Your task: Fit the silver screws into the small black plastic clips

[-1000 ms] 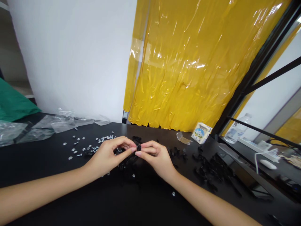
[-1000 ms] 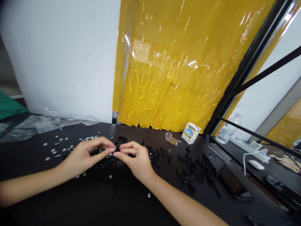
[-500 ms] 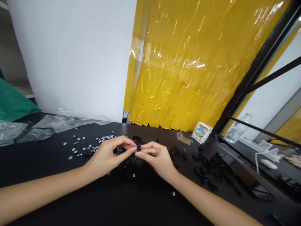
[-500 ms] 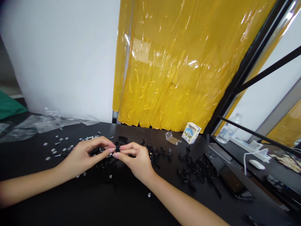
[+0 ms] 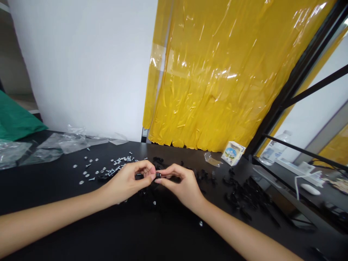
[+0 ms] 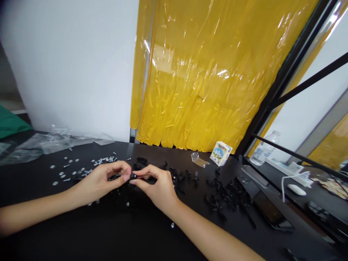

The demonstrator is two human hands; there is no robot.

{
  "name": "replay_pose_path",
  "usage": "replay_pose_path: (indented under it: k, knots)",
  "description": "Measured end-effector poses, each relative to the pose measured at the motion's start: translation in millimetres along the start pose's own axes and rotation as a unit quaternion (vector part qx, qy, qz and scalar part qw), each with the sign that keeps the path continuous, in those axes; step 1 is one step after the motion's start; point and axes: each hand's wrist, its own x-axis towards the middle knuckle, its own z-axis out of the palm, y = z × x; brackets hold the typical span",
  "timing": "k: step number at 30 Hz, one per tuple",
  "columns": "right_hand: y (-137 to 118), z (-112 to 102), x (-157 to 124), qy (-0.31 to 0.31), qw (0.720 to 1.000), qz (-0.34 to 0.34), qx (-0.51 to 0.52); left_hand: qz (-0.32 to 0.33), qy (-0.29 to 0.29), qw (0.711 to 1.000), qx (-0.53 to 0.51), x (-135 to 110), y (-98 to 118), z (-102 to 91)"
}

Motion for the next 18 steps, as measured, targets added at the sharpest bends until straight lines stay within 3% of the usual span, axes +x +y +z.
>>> replay_pose_path:
  k: [4,7,10,13,18]
  knots:
    - [-7.0,-2.4,-1.8,0.003,0.994,-0.073,-0.085,0.007,-0.027,0.999,-0.035,0.7,1.8,-1.5]
    - [-10.0,-3.0,-3.1,-0.003,0.991,-0.084,-0.103,0.011,-0.036,0.999,-0.039,1.6,4.9,-3.6]
    - [-9.7,-3.1,-3.0,0.019,0.993,-0.058,-0.099,0.014,-0.01,0.999,-0.032,2.8,7.1,-5.3]
    - [-7.7,-2.6,-1.7,0.033,0.999,-0.012,-0.041,0.018,0.052,0.999,-0.005,2.1,8.1,-5.2]
    - [-7.0,-1.3,-0.6,0.017,0.999,0.042,0.025,0.086,0.105,0.987,0.086,-4.9,10.8,-1.8]
